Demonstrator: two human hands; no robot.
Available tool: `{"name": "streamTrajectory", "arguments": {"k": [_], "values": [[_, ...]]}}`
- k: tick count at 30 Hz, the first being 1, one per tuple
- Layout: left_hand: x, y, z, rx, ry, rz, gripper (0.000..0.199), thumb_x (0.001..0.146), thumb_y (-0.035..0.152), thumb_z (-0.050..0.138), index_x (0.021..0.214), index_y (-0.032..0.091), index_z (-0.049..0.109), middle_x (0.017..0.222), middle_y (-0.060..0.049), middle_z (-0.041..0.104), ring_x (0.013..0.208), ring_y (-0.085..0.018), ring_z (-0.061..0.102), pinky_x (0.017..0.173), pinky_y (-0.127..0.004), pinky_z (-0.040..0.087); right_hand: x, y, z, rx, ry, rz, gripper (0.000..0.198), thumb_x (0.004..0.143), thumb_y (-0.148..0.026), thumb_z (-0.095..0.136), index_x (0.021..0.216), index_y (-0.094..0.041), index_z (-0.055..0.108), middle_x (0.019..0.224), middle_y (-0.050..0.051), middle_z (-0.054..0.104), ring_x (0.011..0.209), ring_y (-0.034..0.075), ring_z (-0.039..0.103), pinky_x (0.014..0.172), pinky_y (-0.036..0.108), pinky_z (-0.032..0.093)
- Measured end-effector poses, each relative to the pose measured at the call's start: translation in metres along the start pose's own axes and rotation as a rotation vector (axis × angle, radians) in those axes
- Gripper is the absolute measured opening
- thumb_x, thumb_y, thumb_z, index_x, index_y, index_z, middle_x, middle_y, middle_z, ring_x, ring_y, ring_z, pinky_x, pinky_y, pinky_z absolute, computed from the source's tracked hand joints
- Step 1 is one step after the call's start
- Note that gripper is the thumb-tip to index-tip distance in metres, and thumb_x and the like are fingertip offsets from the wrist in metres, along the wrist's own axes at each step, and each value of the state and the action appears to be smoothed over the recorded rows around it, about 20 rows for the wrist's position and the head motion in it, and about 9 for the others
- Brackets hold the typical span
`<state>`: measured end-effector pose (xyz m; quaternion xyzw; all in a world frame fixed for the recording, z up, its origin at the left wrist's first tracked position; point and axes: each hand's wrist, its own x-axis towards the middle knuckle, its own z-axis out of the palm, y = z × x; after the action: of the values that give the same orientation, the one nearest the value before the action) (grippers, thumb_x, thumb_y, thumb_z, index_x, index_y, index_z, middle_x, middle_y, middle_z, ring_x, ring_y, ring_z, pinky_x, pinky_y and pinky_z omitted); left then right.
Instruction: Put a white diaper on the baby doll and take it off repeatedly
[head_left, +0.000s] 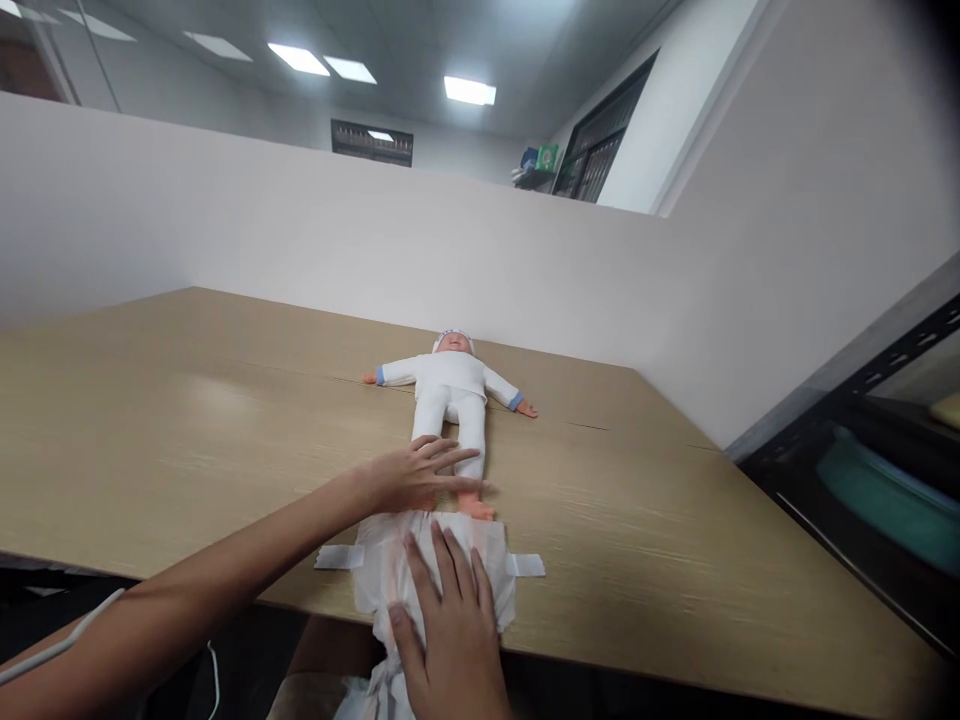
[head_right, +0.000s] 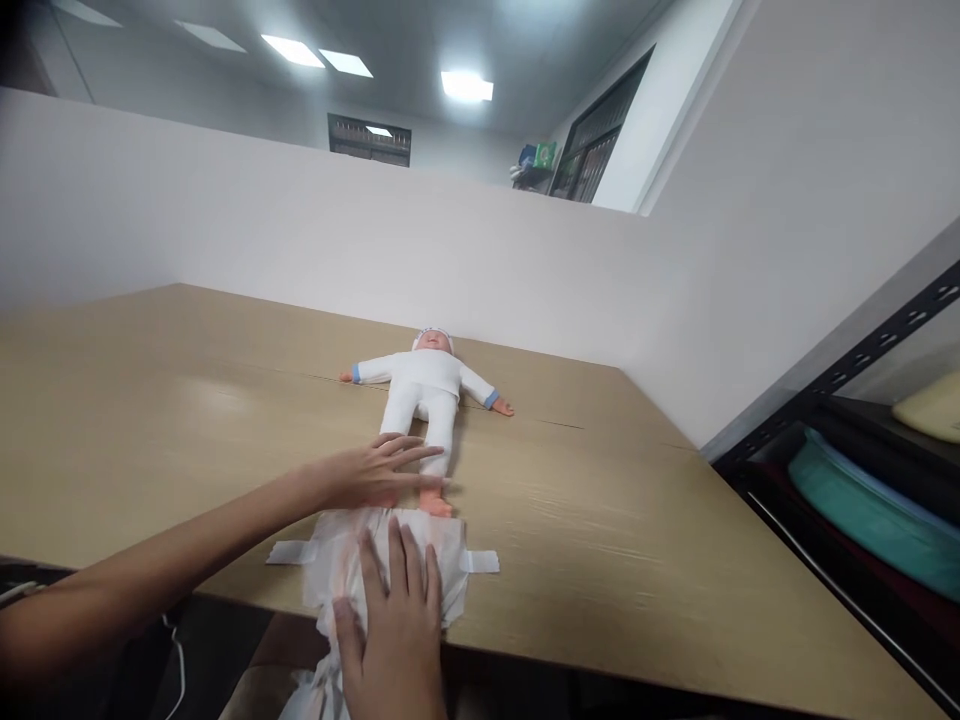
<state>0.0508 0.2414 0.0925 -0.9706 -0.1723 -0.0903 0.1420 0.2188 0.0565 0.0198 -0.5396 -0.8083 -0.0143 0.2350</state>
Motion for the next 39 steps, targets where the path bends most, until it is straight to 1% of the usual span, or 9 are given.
{"name": "streamTrajectory", "arguments": {"k": [5,8,11,15,19,23,30,35,39], "values": [[0.008,-0.008,0.012,-0.147,0.014,0.085,0.065,0.084,0.011,0.078,0.145,0.024,0.059,0.172,-0.013,0.047,0.148,-0.036,0.053,0.121,-0.048,0.042,0.0,0.004,0.004,0.075,-0.062,0.003,0.077,0.107,-0.046,0.058,0.175,-0.044,0.022,0.18,-0.001,0.031,0.162,0.037,0.042,0.129,0.069,0.042],[0.014,-0.011,0.014,-0.237,0.066,0.108,0.04,0.093,0.014,0.069,0.132,0.02,0.065,0.162,-0.012,0.06,0.142,-0.034,0.056,0.118,-0.048,0.043,0.0,0.008,0.006,0.105,-0.083,0.012,0.08,0.106,-0.044,0.06,0.175,-0.045,0.021,0.18,-0.002,0.029,0.162,0.039,0.041,0.128,0.071,0.041],[0.02,-0.012,0.017,-0.294,0.104,0.09,0.031,0.099,0.019,0.064,0.13,0.02,0.066,0.153,-0.011,0.067,0.137,-0.033,0.058,0.113,-0.048,0.044,0.004,0.015,0.003,0.129,-0.117,-0.009,0.079,0.104,-0.043,0.064,0.174,-0.045,0.027,0.179,-0.001,0.034,0.161,0.039,0.044,0.128,0.07,0.042],[0.029,-0.019,0.003,-0.435,0.119,0.082,0.032,0.098,0.019,0.065,0.13,0.02,0.067,0.146,-0.011,0.071,0.131,-0.034,0.059,0.111,-0.048,0.045,0.018,0.025,-0.011,0.15,-0.168,-0.021,0.072,0.105,-0.047,0.064,0.171,-0.043,0.037,0.176,0.001,0.04,0.159,0.037,0.047,0.127,0.066,0.046],[0.038,-0.037,-0.035,-0.729,0.194,-0.013,0.035,0.099,0.02,0.064,0.134,0.024,0.067,0.138,-0.01,0.073,0.132,-0.031,0.057,0.111,-0.046,0.048,0.04,0.029,-0.024,0.182,-0.239,-0.004,0.064,0.109,-0.047,0.059,0.17,-0.044,0.039,0.179,-0.002,0.033,0.164,0.034,0.039,0.129,0.064,0.043],[0.049,-0.06,-0.069,-0.867,0.232,-0.125,0.034,0.096,0.04,0.075,0.126,0.026,0.07,0.125,-0.008,0.075,0.125,-0.03,0.06,0.105,-0.044,0.05,0.066,0.03,-0.026,0.211,-0.323,0.029,0.06,0.114,-0.052,0.049,0.171,-0.039,0.038,0.181,0.0,0.027,0.169,0.032,0.028,0.134,0.065,0.033],[0.06,-0.089,-0.096,-0.984,0.247,-0.15,0.047,0.091,0.046,0.083,0.129,0.022,0.07,0.128,-0.007,0.074,0.115,-0.024,0.067,0.098,-0.037,0.05,0.123,0.042,-0.002,0.181,-0.361,0.088,0.064,0.114,-0.054,0.045,0.173,-0.028,0.037,0.183,0.007,0.021,0.172,0.029,0.016,0.138,0.063,0.017],[0.057,-0.1,-0.1,-0.962,0.304,-0.163,0.044,0.09,0.045,0.084,0.126,0.022,0.071,0.132,-0.009,0.073,0.12,-0.025,0.067,0.104,-0.039,0.05,0.168,0.055,0.02,0.112,-0.356,0.11,0.066,0.115,-0.053,0.042,0.172,-0.021,0.038,0.183,0.012,0.025,0.172,0.03,0.018,0.139,0.062,0.012],[0.055,-0.108,-0.099,-1.029,0.337,-0.119,0.042,0.091,0.039,0.083,0.128,0.022,0.071,0.131,-0.009,0.075,0.115,-0.023,0.071,0.097,-0.034,0.055,0.207,0.074,0.041,0.033,-0.322,0.083,0.069,0.116,-0.051,0.044,0.173,-0.015,0.034,0.182,0.02,0.025,0.171,0.035,0.018,0.137,0.066,0.013]]}}
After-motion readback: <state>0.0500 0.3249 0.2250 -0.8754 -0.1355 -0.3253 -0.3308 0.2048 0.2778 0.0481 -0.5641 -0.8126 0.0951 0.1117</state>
